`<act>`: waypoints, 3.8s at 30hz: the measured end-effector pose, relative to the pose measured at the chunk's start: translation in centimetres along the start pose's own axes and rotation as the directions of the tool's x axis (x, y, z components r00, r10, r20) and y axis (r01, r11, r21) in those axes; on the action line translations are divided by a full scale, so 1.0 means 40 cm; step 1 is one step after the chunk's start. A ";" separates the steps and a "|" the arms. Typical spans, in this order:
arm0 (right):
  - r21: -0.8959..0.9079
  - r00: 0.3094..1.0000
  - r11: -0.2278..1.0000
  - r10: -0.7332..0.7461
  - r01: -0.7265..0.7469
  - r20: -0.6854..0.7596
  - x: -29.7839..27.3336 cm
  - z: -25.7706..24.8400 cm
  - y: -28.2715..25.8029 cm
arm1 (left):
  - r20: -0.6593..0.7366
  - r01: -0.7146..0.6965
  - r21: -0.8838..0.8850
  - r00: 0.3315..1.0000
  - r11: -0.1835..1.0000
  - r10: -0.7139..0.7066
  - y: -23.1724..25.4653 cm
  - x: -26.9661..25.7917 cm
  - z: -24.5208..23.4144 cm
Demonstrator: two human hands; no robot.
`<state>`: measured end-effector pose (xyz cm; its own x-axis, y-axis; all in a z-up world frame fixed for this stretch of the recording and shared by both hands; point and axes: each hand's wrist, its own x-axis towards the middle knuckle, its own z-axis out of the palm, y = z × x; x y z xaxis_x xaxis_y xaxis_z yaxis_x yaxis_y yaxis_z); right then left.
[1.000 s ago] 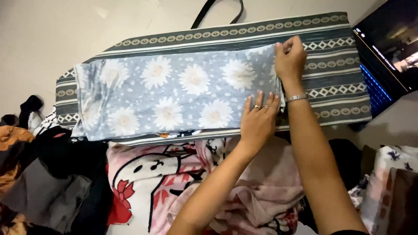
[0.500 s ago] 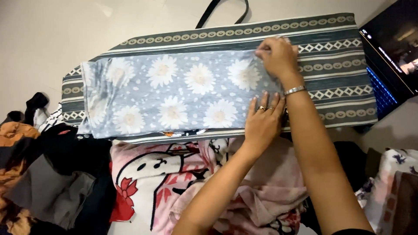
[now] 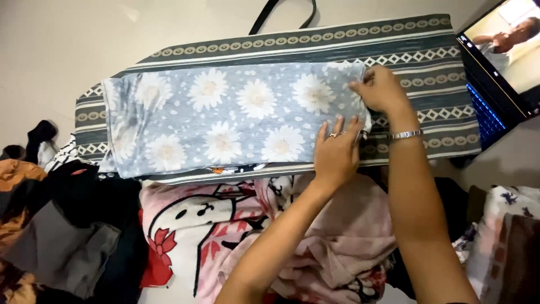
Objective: Folding various items of clothing including a striped shirt, a floral item, and a grey shirt on an ironing board.
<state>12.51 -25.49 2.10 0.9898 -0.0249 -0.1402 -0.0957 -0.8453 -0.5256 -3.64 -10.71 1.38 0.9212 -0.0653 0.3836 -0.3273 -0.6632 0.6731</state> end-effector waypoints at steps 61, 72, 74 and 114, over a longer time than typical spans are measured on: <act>0.167 0.924 0.946 -0.214 0.277 -0.318 -0.225 0.259 -0.391 | -0.113 0.290 0.471 0.956 0.833 -0.269 -0.406 0.032 -0.385; 0.567 0.988 0.821 -0.132 0.064 0.078 -0.154 0.214 -0.237 | -0.118 0.324 0.449 0.945 0.832 -0.304 -0.334 0.049 -0.295; 0.631 0.985 0.773 -0.151 0.063 0.087 -0.135 0.171 -0.184 | -0.112 0.330 0.442 0.943 0.834 -0.314 -0.288 0.067 -0.251; -0.025 0.761 0.797 -0.584 0.603 -0.283 -0.190 0.149 -0.431 | -0.004 0.522 0.012 0.853 0.853 -0.522 -0.311 0.041 -0.337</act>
<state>6.02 -7.53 7.22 0.8387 0.3240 0.4377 0.5232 -0.7025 -0.4825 -0.90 7.47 2.16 0.9558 0.2932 -0.0219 0.2043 -0.6086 0.7667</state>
